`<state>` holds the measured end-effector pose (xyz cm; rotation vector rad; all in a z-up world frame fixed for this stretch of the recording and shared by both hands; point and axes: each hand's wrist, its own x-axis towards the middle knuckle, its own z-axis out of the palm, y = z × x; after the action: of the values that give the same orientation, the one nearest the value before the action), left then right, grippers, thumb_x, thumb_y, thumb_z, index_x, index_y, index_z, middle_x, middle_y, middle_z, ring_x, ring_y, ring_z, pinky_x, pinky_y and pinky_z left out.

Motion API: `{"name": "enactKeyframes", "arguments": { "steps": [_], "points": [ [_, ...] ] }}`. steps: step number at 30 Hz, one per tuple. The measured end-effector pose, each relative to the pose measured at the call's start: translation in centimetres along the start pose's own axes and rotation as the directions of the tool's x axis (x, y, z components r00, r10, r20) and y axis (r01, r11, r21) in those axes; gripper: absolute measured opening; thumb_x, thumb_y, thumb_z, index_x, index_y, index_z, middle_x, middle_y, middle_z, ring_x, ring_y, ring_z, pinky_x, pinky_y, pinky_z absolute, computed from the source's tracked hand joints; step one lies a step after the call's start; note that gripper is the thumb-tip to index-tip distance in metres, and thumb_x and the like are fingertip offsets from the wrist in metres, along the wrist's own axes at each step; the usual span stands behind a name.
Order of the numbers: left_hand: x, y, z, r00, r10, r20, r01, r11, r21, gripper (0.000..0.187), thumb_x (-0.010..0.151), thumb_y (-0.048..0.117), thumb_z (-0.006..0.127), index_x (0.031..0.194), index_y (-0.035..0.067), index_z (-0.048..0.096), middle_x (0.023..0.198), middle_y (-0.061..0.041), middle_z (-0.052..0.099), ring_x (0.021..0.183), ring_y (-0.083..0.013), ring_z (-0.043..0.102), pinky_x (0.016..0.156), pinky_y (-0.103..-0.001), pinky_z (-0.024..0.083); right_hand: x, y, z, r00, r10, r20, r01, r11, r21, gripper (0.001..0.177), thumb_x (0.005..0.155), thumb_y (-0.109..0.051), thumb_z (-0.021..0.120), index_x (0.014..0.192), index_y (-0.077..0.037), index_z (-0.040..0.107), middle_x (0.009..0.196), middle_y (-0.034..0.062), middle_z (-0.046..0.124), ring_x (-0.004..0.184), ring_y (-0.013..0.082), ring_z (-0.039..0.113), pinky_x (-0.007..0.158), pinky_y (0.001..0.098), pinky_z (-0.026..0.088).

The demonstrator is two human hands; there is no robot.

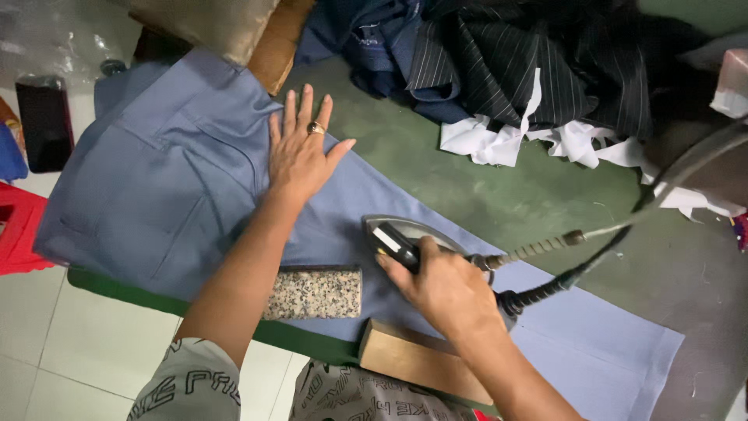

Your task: The person irons a pair of light blue trousers on a green ironing board. They use a steam iron and a wooden pressing block to smooth the fabric, focusing on the leg seams and creases.

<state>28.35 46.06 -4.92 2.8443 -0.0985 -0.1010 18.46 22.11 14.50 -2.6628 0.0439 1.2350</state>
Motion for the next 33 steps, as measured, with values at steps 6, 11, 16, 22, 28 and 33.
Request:
{"name": "enactKeyframes", "arguments": {
  "steps": [6, 11, 16, 22, 28, 33],
  "points": [
    [0.5, -0.6, 0.4, 0.997, 0.018, -0.073, -0.019, 1.0, -0.013, 0.078, 0.104, 0.063, 0.05, 0.163, 0.014, 0.035, 0.169, -0.019, 0.023, 0.156, -0.0407, 0.018, 0.12, -0.068, 0.019, 3.5, -2.1, -0.5, 0.992, -0.002, -0.127, 0.007, 0.999, 0.041, 0.059, 0.097, -0.067, 0.052, 0.107, -0.011, 0.066, 0.093, 0.0215, 0.076, 0.096, 0.0389, 0.076, 0.082, 0.0506, 0.061],
    [-3.4, 0.3, 3.4, 0.913, 0.075, -0.4, -0.123, 0.988, -0.097, 0.043, 0.105, 0.037, 0.059, 0.141, 0.012, 0.059, 0.139, -0.015, 0.053, 0.13, -0.0346, 0.049, 0.103, -0.051, 0.042, 4.8, -3.3, -1.5, 0.987, 0.019, -0.158, -0.009, 0.998, 0.067, 0.063, 0.095, -0.071, 0.05, 0.104, -0.01, 0.066, 0.093, 0.0205, 0.076, 0.096, 0.0388, 0.076, 0.081, 0.0506, 0.061],
    [-7.3, 2.2, 3.1, 0.948, -0.05, -0.314, -0.076, 0.923, -0.376, 0.024, 0.099, 0.019, 0.065, 0.123, 0.014, 0.068, 0.108, -0.007, 0.065, 0.104, -0.0294, 0.067, 0.09, -0.041, 0.053, 6.7, -3.9, -1.5, 0.982, 0.021, -0.186, -0.006, 0.997, 0.083, 0.064, 0.096, -0.071, 0.05, 0.104, -0.01, 0.063, 0.094, 0.0199, 0.076, 0.097, 0.0378, 0.076, 0.082, 0.0506, 0.061],
    [-6.2, 2.7, 0.1, 0.992, -0.115, 0.052, 0.121, 0.981, -0.151, 0.055, 0.105, 0.026, 0.054, 0.157, 0.009, 0.041, 0.169, -0.017, 0.026, 0.156, -0.0398, 0.02, 0.12, -0.066, 0.021, 8.5, -4.2, -1.1, 0.984, 0.026, -0.178, 0.003, 0.987, 0.159, 0.074, 0.097, -0.075, 0.044, 0.113, -0.004, 0.059, 0.103, 0.0257, 0.073, 0.105, 0.0432, 0.073, 0.088, 0.0537, 0.059],
    [-4.7, 2.6, 0.5, 0.976, -0.212, 0.048, 0.217, 0.964, -0.152, 0.056, 0.112, 0.043, 0.041, 0.16, 0.012, 0.04, 0.171, -0.015, 0.023, 0.156, -0.0411, 0.019, 0.121, -0.065, 0.019, 7.1, -3.6, -0.8, 0.98, 0.022, -0.196, 0.025, 0.972, 0.233, 0.07, 0.099, -0.071, 0.049, 0.113, -0.003, 0.06, 0.103, 0.0254, 0.073, 0.106, 0.0423, 0.073, 0.087, 0.0533, 0.059],
    [-4.6, 4.1, -0.5, 0.959, -0.272, 0.075, 0.279, 0.953, -0.116, 0.067, 0.11, 0.05, 0.042, 0.164, 0.013, 0.031, 0.172, -0.017, 0.017, 0.157, -0.0435, 0.014, 0.121, -0.068, 0.018, 6.1, -2.5, -1.2, 0.99, 0.077, -0.12, -0.047, 0.97, 0.237, 0.075, 0.098, -0.075, 0.043, 0.114, -0.003, 0.058, 0.108, 0.0261, 0.072, 0.11, 0.0427, 0.071, 0.092, 0.0526, 0.058]
  ]
}}
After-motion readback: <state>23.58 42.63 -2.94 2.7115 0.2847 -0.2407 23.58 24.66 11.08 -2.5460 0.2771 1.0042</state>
